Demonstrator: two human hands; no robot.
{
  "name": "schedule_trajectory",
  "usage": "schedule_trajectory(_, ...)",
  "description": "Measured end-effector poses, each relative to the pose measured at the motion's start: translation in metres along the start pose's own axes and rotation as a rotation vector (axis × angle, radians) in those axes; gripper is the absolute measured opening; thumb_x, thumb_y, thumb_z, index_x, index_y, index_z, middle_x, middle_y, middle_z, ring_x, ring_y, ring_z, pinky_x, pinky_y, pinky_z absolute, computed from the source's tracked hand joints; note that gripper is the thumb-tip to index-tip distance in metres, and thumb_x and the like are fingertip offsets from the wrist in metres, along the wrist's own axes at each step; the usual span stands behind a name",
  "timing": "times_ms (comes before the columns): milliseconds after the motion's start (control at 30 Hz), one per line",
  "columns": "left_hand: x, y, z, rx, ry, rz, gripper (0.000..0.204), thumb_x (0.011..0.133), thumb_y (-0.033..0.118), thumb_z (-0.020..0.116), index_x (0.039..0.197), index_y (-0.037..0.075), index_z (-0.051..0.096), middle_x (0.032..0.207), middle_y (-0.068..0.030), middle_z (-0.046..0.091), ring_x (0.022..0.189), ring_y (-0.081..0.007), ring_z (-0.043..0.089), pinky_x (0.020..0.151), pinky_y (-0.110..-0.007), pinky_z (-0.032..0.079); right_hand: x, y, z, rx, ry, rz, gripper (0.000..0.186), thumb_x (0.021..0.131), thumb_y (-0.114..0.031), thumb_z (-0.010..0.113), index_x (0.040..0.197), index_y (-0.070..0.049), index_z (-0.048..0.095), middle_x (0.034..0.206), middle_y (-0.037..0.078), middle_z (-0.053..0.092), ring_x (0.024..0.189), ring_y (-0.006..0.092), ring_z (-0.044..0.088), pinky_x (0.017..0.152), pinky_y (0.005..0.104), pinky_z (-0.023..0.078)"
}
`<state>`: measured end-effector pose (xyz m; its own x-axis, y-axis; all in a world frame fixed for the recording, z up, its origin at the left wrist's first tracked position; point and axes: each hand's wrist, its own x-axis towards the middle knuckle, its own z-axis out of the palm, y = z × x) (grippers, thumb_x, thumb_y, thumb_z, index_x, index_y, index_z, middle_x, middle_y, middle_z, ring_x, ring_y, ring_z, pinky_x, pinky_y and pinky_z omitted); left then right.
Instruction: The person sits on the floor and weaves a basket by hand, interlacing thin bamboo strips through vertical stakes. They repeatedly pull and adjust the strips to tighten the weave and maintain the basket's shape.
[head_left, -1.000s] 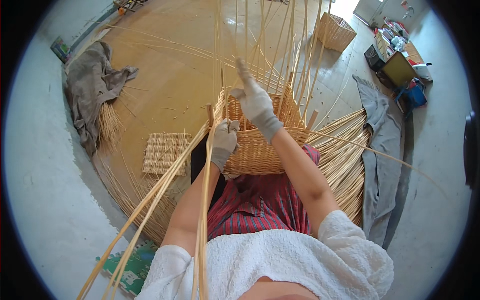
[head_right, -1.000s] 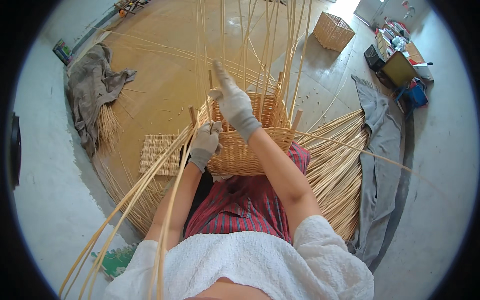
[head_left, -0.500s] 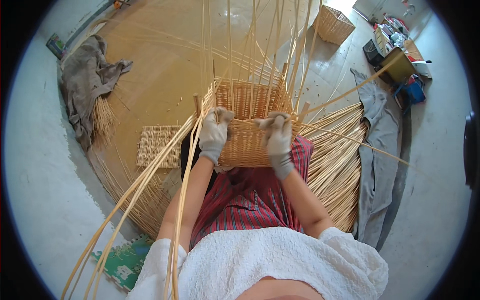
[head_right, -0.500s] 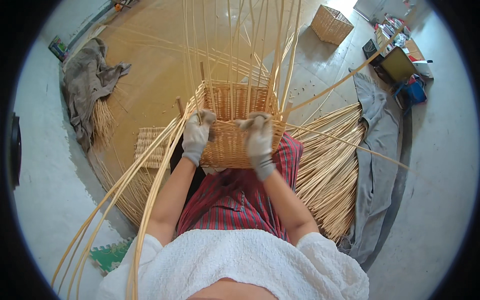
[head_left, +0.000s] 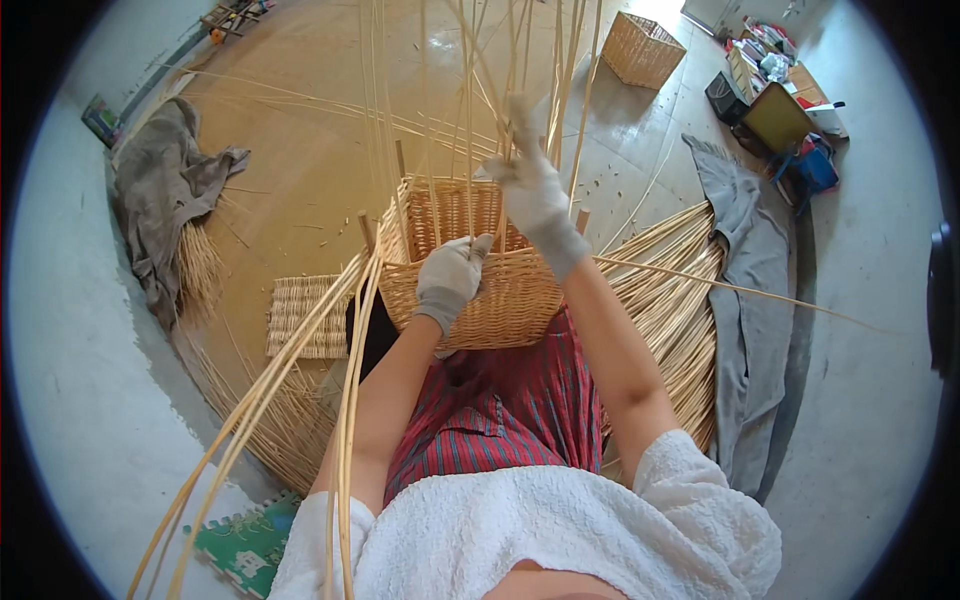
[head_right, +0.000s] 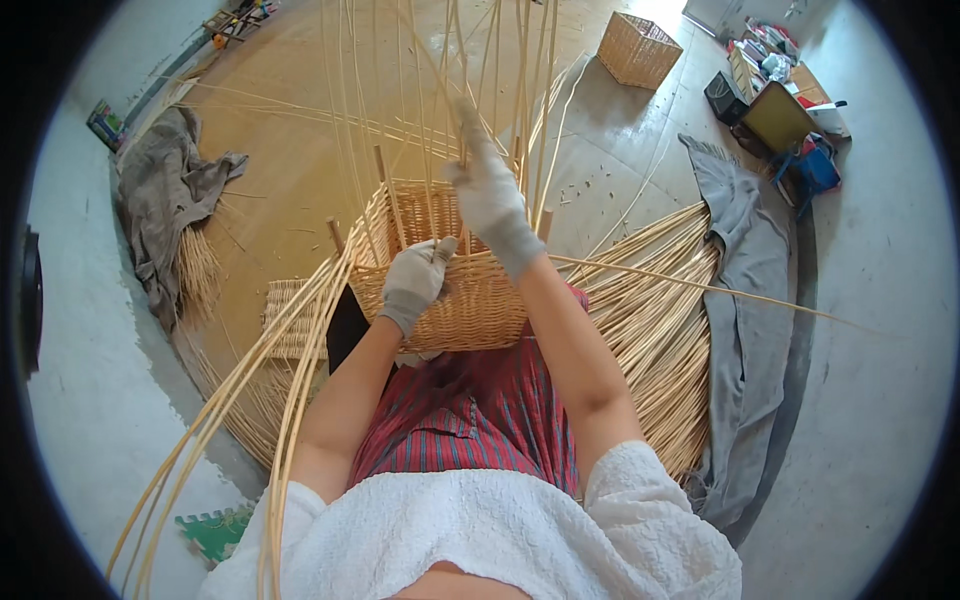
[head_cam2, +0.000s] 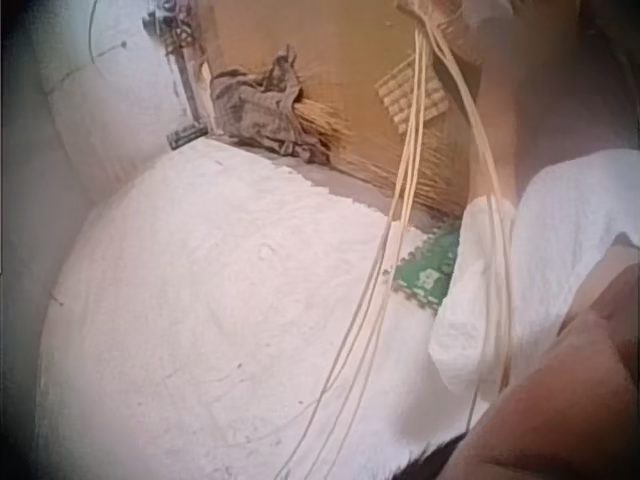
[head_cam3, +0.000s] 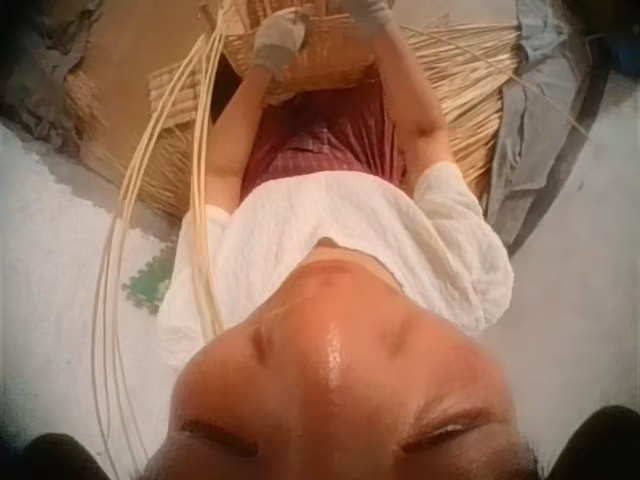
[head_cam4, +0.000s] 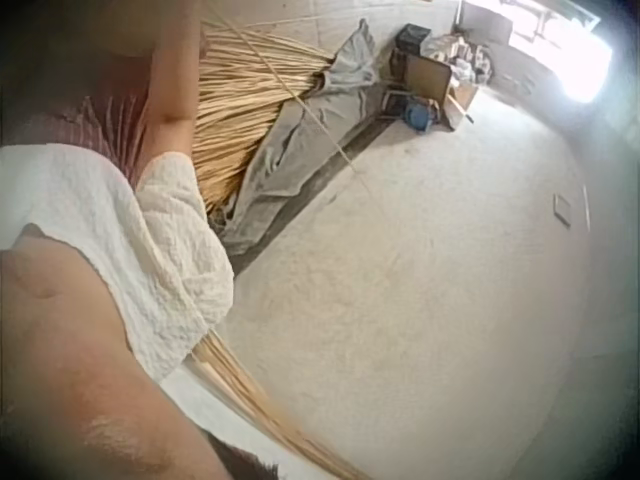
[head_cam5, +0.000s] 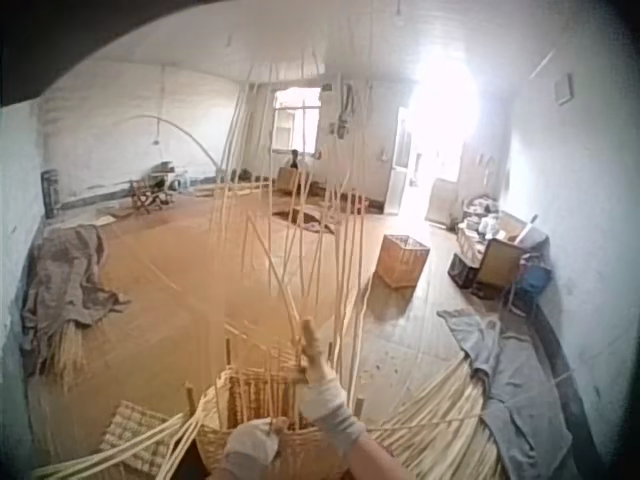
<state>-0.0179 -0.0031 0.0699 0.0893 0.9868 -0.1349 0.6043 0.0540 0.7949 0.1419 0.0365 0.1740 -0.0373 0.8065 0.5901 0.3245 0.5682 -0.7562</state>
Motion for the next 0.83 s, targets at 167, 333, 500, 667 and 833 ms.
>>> schedule_trajectory(167, -0.012, 0.023, -0.018, 0.042, -0.046, 0.042, 0.045, 0.100, 0.048, 0.063, 0.108, 0.004, 0.073, 0.073, -0.0081, 0.072, 0.061, -0.0176, 0.067, 0.063, -0.028, 0.053, -0.146, 0.030, -0.045, 0.492, 0.422, 0.253, 0.035, 0.103, -0.002, 0.050, 0.137, -0.009, 0.044, 0.105, 0.013, 0.069, 0.088, 0.0182, 0.066, 0.083, 0.0329, 0.056)
schedule_trajectory(333, -0.024, 0.047, -0.005, -0.341, 0.350, 0.293, 0.036, 0.102, 0.039, 0.060, 0.124, 0.011, 0.061, 0.096, -0.0167, 0.072, 0.073, -0.0319, 0.069, 0.070, -0.040, 0.055, -0.146, 0.028, -0.092, 0.416, 0.538, 0.573, 0.021, 0.103, -0.009, 0.061, 0.121, -0.008, 0.049, 0.102, 0.014, 0.074, 0.068, 0.0123, 0.065, 0.050, 0.0278, 0.052)
schedule_trajectory(500, 0.000, 0.067, 0.030, -0.108, 0.031, 0.320, 0.024, 0.104, 0.026, 0.060, 0.120, 0.008, 0.061, 0.084, -0.0102, 0.070, 0.058, -0.0177, 0.066, 0.055, -0.033, 0.053, -0.123, 0.002, -0.111, 0.395, 0.594, 0.440, 0.019, 0.096, 0.004, 0.064, 0.108, -0.007, 0.054, 0.101, 0.013, 0.074, 0.085, 0.0177, 0.071, 0.065, 0.0275, 0.056)
schedule_trajectory(667, -0.004, 0.076, 0.067, -0.287, -0.086, 0.043, 0.037, 0.105, 0.038, 0.059, 0.104, 0.002, 0.067, 0.067, -0.0061, 0.064, 0.047, -0.0150, 0.063, 0.044, -0.032, 0.050, -0.010, 0.012, -0.094, -0.239, 0.088, 0.074, 0.028, 0.098, 0.002, 0.055, 0.123, -0.011, 0.057, 0.091, 0.010, 0.071, 0.090, 0.0215, 0.071, 0.082, 0.0365, 0.058)
schedule_trajectory(833, -0.006, 0.084, 0.060, -0.430, -0.099, -0.028, 0.039, 0.105, 0.042, 0.057, 0.100, 0.005, 0.066, 0.063, -0.0048, 0.062, 0.046, -0.0203, 0.064, 0.046, -0.034, 0.050, 0.025, 0.039, -0.134, 0.483, 0.210, 0.299, 0.032, 0.100, -0.006, 0.055, 0.130, -0.014, 0.057, 0.089, 0.005, 0.071, 0.084, 0.0248, 0.070, 0.086, 0.0451, 0.057)
